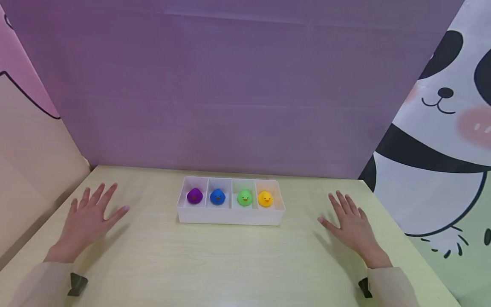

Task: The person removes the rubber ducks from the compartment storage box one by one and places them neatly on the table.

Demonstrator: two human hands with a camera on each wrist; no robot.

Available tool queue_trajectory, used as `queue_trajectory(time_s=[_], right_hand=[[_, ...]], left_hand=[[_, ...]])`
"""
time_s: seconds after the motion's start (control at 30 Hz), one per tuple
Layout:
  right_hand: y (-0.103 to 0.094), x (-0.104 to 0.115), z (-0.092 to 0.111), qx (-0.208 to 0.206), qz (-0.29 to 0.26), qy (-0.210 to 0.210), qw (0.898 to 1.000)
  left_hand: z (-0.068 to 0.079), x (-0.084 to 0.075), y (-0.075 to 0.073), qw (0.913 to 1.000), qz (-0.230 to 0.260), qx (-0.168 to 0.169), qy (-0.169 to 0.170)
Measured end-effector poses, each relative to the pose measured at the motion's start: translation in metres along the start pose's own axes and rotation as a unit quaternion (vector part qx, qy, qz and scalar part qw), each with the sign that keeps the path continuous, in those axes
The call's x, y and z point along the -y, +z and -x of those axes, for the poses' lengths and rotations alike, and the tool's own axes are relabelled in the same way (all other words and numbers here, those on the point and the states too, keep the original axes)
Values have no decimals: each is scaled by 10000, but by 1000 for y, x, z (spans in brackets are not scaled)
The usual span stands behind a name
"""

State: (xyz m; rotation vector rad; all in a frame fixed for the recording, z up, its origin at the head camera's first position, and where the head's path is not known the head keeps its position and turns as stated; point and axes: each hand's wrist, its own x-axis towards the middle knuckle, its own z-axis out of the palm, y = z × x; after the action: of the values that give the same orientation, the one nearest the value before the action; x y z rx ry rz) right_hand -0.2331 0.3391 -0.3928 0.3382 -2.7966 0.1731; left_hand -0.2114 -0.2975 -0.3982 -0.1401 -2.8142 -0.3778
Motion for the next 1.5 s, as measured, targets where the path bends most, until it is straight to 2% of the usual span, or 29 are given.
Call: queue_trajectory(time_s=[0.23,0.53,0.7,1.0,1.23,1.5], right_hand=[[2,5,-4,-170,63,-231,9996],[1,16,-8,-84,48,-444,9990],[1,21,-11,-144,-17,-566,9983],[10,23,-20,-837,-221,-1113,9900],[14,32,-26,-743,-272,-1132,9904],[14,42,-35,-683,-475,-1101,9904]], left_hand=[[-2,-5,4,9998,123,-40,123],[-5,-14,6,9990,114,-240,371],[-7,-18,8,9965,141,-511,645],[-10,-26,14,9924,298,-709,962],[-13,-34,18,9913,447,-772,969],[-17,-44,20,9911,654,-698,923]])
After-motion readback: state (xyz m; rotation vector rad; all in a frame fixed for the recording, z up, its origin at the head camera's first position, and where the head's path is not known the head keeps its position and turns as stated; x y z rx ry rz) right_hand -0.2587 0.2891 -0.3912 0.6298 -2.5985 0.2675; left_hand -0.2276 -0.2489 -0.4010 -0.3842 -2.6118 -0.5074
